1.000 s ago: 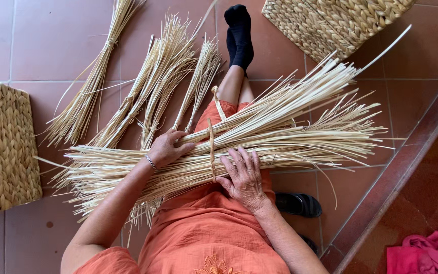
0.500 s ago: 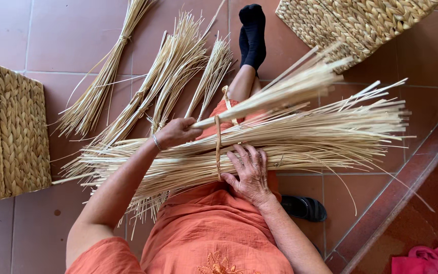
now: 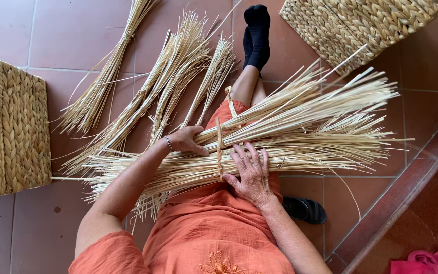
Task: The person sits on the floor and first ties a large bundle of rattan strands together with a thin strip. They then take individual rattan strands and use a small knife to split and shave them into thinner strips, setting processed strands aside.
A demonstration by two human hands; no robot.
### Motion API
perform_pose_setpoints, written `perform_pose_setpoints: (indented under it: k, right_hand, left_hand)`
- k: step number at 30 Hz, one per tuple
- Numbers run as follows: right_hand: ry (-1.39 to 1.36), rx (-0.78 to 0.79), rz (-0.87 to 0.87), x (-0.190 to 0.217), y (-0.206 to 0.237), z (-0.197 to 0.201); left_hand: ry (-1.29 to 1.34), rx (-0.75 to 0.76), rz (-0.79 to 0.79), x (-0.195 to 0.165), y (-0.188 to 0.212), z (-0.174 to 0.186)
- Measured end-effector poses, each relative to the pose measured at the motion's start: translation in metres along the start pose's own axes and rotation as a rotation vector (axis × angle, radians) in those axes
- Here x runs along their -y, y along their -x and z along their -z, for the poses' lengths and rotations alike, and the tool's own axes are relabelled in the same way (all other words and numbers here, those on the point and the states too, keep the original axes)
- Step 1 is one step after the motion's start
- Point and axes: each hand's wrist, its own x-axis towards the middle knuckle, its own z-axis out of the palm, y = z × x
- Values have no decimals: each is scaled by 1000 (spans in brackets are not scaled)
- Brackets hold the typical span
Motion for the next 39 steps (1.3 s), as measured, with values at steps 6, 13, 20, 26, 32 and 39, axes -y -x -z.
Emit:
perform_pose_setpoints:
  k: [6, 13, 20, 26, 32, 39]
  right_hand:
    - [26, -44, -3, 2, 0, 4]
    - [-52, -63, 59, -4, -8, 4]
    - [-33, -47, 42, -1, -15, 2]
    - [-33, -48, 50, 2, -16, 4]
    - [-30, -34, 65, 2, -14, 6]
    - [-44, -43, 84, 0, -14, 10]
  left_hand:
    - [6, 6, 68, 12, -1, 4]
    - [32, -44, -44, 18, -5, 21]
    - [255, -14, 95, 23, 1, 31]
    - [338, -34, 47, 30, 4, 26]
    - [123, -10, 10, 20, 9, 8]
    - [443, -98, -106, 26, 15, 0]
